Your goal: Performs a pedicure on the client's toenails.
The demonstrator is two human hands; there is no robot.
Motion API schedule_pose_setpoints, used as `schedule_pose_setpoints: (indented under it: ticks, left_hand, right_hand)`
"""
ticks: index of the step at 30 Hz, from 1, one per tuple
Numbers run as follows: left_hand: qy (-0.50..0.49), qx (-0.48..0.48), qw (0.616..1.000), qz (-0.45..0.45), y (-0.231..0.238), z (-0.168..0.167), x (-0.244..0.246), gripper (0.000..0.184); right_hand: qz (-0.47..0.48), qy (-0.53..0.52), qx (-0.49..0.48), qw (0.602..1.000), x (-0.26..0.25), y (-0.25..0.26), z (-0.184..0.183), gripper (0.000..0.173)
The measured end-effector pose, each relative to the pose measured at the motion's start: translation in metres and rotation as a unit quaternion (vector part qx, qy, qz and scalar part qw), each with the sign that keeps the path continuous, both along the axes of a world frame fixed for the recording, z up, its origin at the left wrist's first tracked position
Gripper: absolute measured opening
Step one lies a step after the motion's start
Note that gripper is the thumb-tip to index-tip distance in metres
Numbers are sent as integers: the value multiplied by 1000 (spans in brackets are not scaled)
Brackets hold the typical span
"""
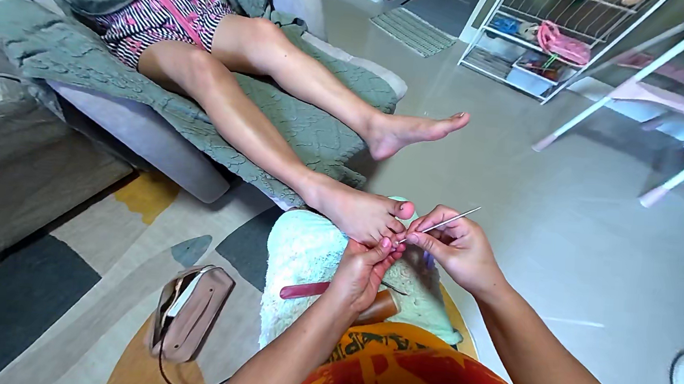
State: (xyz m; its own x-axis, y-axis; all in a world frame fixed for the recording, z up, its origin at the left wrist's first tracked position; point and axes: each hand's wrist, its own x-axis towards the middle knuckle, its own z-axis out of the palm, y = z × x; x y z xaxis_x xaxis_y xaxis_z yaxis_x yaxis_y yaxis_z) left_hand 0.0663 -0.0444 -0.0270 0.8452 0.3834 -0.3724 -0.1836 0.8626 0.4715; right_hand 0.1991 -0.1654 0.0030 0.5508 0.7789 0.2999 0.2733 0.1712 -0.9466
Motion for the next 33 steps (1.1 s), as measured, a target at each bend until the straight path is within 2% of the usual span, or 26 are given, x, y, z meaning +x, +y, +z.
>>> schedule_pose_setpoints:
  ticks: [11, 24, 29, 33]
  left_hand:
    - [2, 2, 1000, -2, 0, 1, 1, 21]
    - [2, 11, 1000, 8, 0, 0, 1, 21]
    - [-2, 10, 1000, 8, 0, 1, 1, 23]
    - [-6, 16, 1000, 9, -2, 0, 1, 20]
  right_hand:
    - [-31, 11, 44, 998, -7, 0, -12, 10]
    - [-36, -48, -21, 998, -10, -2, 0, 6]
    - [-13, -17, -15, 1000, -5, -3, 6, 9]
    - [-26, -32, -26, 999, -8, -1, 6, 9]
